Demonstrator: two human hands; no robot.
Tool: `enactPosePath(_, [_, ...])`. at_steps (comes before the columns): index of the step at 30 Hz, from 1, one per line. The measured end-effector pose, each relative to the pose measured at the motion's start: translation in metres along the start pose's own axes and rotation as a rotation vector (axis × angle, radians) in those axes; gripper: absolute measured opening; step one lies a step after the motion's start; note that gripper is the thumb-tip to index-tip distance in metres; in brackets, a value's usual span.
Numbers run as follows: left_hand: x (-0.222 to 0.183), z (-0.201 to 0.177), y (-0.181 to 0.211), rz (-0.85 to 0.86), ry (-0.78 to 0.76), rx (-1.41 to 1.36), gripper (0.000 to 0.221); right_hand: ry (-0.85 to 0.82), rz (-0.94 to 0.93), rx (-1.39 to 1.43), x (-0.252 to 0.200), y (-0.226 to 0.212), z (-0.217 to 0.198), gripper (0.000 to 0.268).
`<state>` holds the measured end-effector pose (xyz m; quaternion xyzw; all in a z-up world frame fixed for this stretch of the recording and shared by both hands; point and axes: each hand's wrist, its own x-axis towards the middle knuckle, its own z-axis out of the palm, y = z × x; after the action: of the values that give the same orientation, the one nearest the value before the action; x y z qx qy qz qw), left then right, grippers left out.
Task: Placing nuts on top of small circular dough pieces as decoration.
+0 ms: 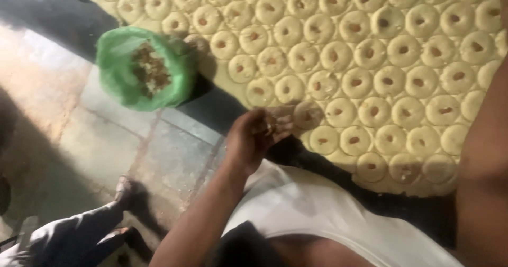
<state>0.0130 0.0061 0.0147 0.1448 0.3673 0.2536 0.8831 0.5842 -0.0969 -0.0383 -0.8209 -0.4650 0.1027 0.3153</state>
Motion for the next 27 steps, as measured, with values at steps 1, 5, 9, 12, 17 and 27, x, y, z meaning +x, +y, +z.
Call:
enactPosePath(1, [-0.002,0.006,0.004,-0.058,0.051,0.036,0.03,0.001,-0.011,-0.008,-0.025,-0.024,0.023,0.022])
enactPosePath(5, [-0.004,0.004,0.015,-0.087,-0.139,0.096,0.044,0.053,-0.019,-0.085,-0.103,-0.184,0.053,0.025])
enactPosePath(9, [0.005,-0.016,0.015,-0.148,-0.196,0.073,0.049,-0.306,-0.419,0.104,-0.169,-0.317,0.106,0.007])
enactPosePath(12, [0.003,-0.024,0.015,-0.217,-0.226,0.066,0.045,-0.344,-0.517,0.08,-0.194,-0.367,0.121,0.016])
enactPosePath(17, [-0.002,-0.025,0.021,-0.273,-0.288,0.117,0.042,-0.291,-0.556,-0.025,-0.208,-0.381,0.13,0.021])
enactPosePath(27, [0.007,-0.013,0.007,-0.272,-0.278,0.202,0.045,-0.278,-0.45,0.327,-0.198,-0.328,0.113,0.013])
